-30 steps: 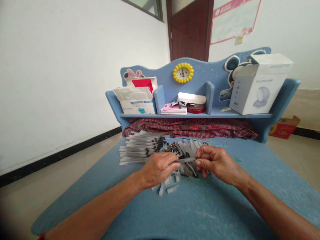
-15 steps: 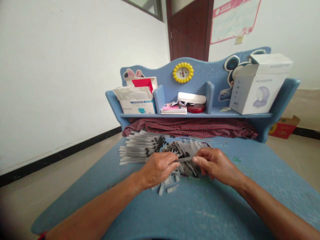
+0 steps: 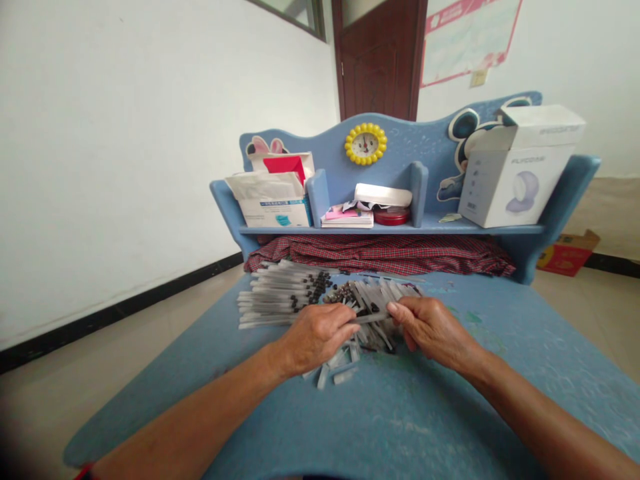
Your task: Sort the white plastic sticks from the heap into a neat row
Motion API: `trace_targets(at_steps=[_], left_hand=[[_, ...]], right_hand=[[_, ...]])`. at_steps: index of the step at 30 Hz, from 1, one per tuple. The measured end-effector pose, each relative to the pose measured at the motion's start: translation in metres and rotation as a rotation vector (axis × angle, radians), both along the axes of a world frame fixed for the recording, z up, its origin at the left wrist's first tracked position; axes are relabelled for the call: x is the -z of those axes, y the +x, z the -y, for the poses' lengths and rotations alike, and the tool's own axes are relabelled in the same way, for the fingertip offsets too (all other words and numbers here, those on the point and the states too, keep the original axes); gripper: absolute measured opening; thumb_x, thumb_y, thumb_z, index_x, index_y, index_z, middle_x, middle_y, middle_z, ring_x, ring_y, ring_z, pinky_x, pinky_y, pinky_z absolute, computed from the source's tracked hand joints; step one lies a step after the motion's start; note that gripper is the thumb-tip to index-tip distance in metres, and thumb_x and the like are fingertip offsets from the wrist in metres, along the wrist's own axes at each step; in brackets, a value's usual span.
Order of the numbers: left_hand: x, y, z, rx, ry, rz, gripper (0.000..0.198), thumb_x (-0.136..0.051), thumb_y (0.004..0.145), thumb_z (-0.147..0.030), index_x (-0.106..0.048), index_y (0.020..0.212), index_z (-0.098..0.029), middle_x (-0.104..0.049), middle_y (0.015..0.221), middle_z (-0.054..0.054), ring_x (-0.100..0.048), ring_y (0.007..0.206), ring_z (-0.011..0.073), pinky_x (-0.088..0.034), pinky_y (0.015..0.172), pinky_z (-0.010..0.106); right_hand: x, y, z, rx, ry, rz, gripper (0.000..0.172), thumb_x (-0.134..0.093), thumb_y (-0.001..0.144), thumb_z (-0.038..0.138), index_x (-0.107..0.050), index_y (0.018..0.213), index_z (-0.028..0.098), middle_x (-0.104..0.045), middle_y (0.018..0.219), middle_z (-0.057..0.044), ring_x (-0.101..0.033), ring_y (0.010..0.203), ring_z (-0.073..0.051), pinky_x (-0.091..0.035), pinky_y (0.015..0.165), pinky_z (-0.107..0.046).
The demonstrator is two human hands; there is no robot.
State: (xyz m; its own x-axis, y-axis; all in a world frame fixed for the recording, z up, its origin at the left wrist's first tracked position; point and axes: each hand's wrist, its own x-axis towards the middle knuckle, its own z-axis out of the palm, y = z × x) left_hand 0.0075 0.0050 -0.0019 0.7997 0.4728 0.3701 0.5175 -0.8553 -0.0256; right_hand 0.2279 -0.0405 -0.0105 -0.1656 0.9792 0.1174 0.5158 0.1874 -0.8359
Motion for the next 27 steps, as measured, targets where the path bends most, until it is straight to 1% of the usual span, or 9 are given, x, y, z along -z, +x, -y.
trace_targets(at_steps=[2, 4, 6, 7, 9, 12, 19, 24, 27], left_hand=[[0.0001, 0.0001, 0.0001, 0.000, -0.003, -0.019, 0.015, -0.047, 0.090, -0.027, -0.055, 0.086, -0.016, -0.062, 0.075, 0.002, -0.060, 0.072, 0.0153, -0.047, 0.065, 0.024], [0.0004, 0.0001, -0.0001, -0.002, -0.006, -0.034, 0.015, -0.046, 0.090, -0.027, -0.055, 0.086, -0.016, -0.061, 0.075, 0.002, -0.060, 0.072, 0.0153, -0.047, 0.065, 0.023], [0.0008, 0.0001, -0.0004, -0.007, -0.012, -0.035, 0.015, -0.046, 0.090, -0.027, -0.055, 0.086, -0.016, -0.061, 0.074, 0.001, -0.060, 0.071, 0.0149, -0.047, 0.065, 0.023], [0.0011, 0.0002, -0.0006, -0.009, -0.017, -0.034, 0.014, -0.046, 0.090, -0.027, -0.055, 0.086, -0.016, -0.061, 0.075, 0.001, -0.060, 0.071, 0.0148, -0.047, 0.065, 0.023], [0.0016, 0.0002, -0.0008, -0.008, -0.021, -0.031, 0.014, -0.046, 0.090, -0.026, -0.055, 0.086, -0.016, -0.061, 0.075, 0.002, -0.060, 0.071, 0.0150, -0.047, 0.065, 0.023], [0.0022, 0.0004, -0.0007, 0.004, -0.023, -0.035, 0.014, -0.047, 0.089, -0.026, -0.055, 0.085, -0.016, -0.061, 0.074, 0.002, -0.060, 0.072, 0.0156, -0.047, 0.065, 0.024], [0.0029, 0.0005, -0.0012, 0.004, -0.039, -0.029, 0.014, -0.046, 0.090, -0.026, -0.055, 0.086, -0.016, -0.062, 0.074, 0.001, -0.061, 0.072, 0.0148, -0.047, 0.065, 0.023], [0.0029, 0.0003, -0.0018, 0.011, -0.050, -0.020, 0.016, -0.044, 0.091, -0.026, -0.056, 0.087, -0.016, -0.062, 0.074, 0.002, -0.061, 0.072, 0.0152, -0.048, 0.066, 0.023], [0.0041, -0.0001, -0.0020, 0.022, -0.052, -0.020, 0.016, -0.044, 0.091, -0.027, -0.055, 0.087, -0.016, -0.062, 0.074, 0.002, -0.062, 0.073, 0.0152, -0.048, 0.067, 0.023]], right_hand=[[0.0002, -0.0001, -0.0002, -0.009, -0.011, -0.008, 0.043, -0.044, 0.086, 0.053, -0.048, 0.061, 0.018, -0.049, 0.045, 0.002, -0.038, 0.034, -0.006, -0.029, 0.034, -0.019], [0.0003, -0.0001, -0.0006, -0.021, -0.062, -0.088, 0.034, -0.051, 0.082, 0.052, -0.052, 0.075, 0.018, -0.051, 0.048, 0.004, -0.039, 0.035, -0.006, -0.029, 0.033, -0.018], [0.0003, 0.0000, -0.0008, -0.023, -0.098, -0.135, 0.034, -0.056, 0.079, 0.051, -0.052, 0.091, 0.019, -0.053, 0.050, 0.005, -0.040, 0.036, -0.007, -0.030, 0.033, -0.018], [0.0005, 0.0000, -0.0009, -0.026, -0.098, -0.122, 0.034, -0.055, 0.080, 0.051, -0.052, 0.091, 0.019, -0.053, 0.050, 0.005, -0.041, 0.036, -0.008, -0.030, 0.033, -0.018], [0.0013, 0.0002, -0.0009, -0.025, -0.067, -0.049, 0.035, -0.048, 0.084, 0.052, -0.053, 0.077, 0.018, -0.051, 0.048, 0.003, -0.041, 0.035, -0.007, -0.030, 0.034, -0.018], [0.0030, 0.0010, -0.0010, -0.031, -0.025, 0.012, 0.046, -0.041, 0.088, 0.052, -0.047, 0.058, 0.018, -0.050, 0.045, 0.001, -0.039, 0.034, -0.005, -0.028, 0.034, -0.018], [0.0023, 0.0028, -0.0013, -0.076, -0.120, -0.139, 0.035, -0.054, 0.080, 0.052, -0.054, 0.076, 0.017, -0.053, 0.050, 0.004, -0.040, 0.034, -0.006, -0.030, 0.033, -0.017], [0.0034, 0.0019, -0.0014, -0.031, -0.057, -0.014, 0.044, -0.041, 0.087, 0.055, -0.050, 0.065, 0.018, -0.052, 0.046, 0.002, -0.042, 0.033, -0.006, -0.030, 0.034, -0.018], [0.0046, 0.0026, -0.0018, -0.039, -0.058, -0.030, 0.041, -0.044, 0.087, 0.052, -0.049, 0.063, 0.018, -0.053, 0.046, 0.003, -0.040, 0.033, -0.006, -0.029, 0.034, -0.018]])
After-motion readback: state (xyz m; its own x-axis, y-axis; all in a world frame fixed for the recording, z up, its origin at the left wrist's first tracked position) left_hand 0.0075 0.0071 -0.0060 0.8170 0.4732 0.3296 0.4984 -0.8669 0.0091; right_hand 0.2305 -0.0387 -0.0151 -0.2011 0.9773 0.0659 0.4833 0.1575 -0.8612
